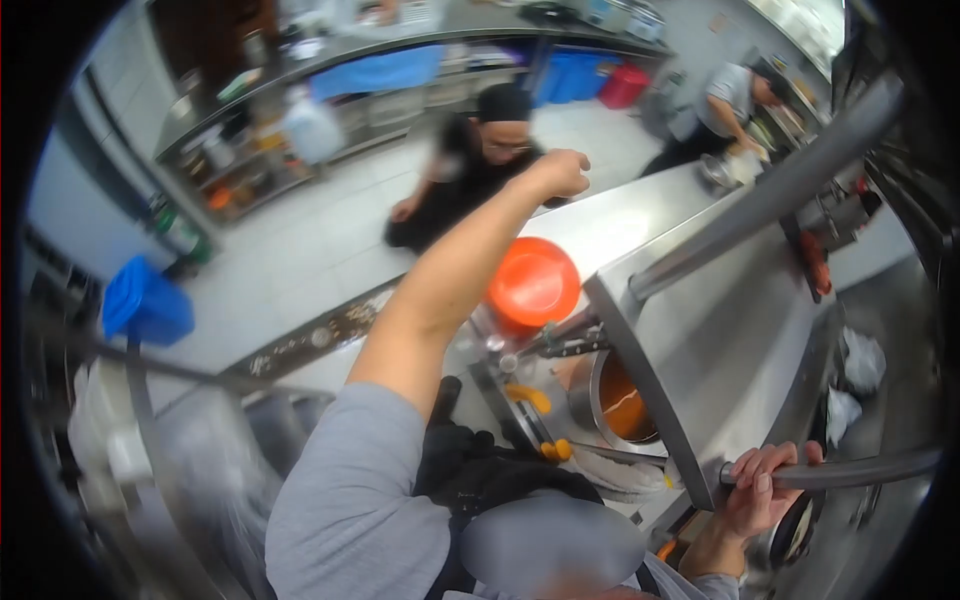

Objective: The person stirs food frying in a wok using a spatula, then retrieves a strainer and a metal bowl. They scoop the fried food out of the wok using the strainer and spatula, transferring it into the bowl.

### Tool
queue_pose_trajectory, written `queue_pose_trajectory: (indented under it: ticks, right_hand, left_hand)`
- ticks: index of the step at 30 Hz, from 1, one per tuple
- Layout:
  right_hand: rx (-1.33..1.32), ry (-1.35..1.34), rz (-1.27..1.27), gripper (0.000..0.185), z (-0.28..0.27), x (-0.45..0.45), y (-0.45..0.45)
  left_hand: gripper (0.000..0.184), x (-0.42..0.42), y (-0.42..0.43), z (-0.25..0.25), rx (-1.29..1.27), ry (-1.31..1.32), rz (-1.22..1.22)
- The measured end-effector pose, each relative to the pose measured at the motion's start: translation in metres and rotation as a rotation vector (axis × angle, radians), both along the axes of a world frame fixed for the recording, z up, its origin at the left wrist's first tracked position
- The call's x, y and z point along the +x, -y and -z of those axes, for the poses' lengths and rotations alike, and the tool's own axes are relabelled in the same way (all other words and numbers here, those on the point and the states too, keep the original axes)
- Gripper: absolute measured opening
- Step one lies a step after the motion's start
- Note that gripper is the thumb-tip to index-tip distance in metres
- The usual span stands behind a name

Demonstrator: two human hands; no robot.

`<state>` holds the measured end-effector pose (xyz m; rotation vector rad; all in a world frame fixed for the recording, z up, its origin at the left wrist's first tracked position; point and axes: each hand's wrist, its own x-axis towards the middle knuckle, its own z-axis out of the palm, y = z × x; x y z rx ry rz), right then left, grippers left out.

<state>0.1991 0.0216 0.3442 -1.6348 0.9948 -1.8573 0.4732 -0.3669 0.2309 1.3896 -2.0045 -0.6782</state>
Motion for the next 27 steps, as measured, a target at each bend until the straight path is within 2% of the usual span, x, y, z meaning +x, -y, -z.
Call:
queue_pose_trajectory:
  ticks: [1,3,5,6,9,14,16,17,22,24,27]
  right_hand:
    - [0.029,-0.011,0.078,0.059,-0.003,0.006,-0.001]
    - [0.065,-0.037,0.208,0.057,-0.006,0.013,-0.004]
    - [0.149,-0.05,0.391,0.048,-0.009,0.024,-0.006]
    - [0.145,-0.061,0.414,0.048,-0.009,0.027,-0.006]
    - [0.19,-0.051,0.649,0.044,-0.007,0.04,-0.004]
    - [0.215,-0.115,0.767,0.039,0.004,0.043,-0.008]
    - [0.225,-0.075,0.864,0.037,0.001,0.054,0.0]
    - [0.155,0.0,1.008,0.037,-0.001,0.064,0.013]
    - [0.233,-0.032,1.042,0.036,0.005,0.061,0.006]
    - [0.153,0.089,1.178,0.036,0.009,0.061,0.008]
    - [0.147,0.038,1.13,0.038,0.012,0.054,0.003]
  left_hand:
    - [0.043,-0.015,0.024,0.002,0.021,0.016,0.046]
    - [0.045,-0.046,0.06,0.001,0.043,0.01,0.119]
    - [0.053,-0.074,0.083,-0.012,0.023,0.175,0.248]
    - [0.053,-0.089,0.095,-0.013,0.018,0.162,0.269]
    - [0.055,-0.137,0.129,-0.006,0.071,0.125,0.31]
    - [0.06,-0.198,0.166,-0.009,0.137,0.138,0.349]
    - [0.058,-0.213,0.174,-0.012,0.163,0.16,0.328]
    - [0.054,-0.218,0.175,-0.016,0.217,0.169,0.313]
    - [0.049,-0.254,0.18,-0.014,0.234,0.204,0.311]
    - [0.051,-0.259,0.18,-0.019,0.332,0.179,0.38]
    - [0.056,-0.257,0.176,-0.022,0.244,0.216,0.37]
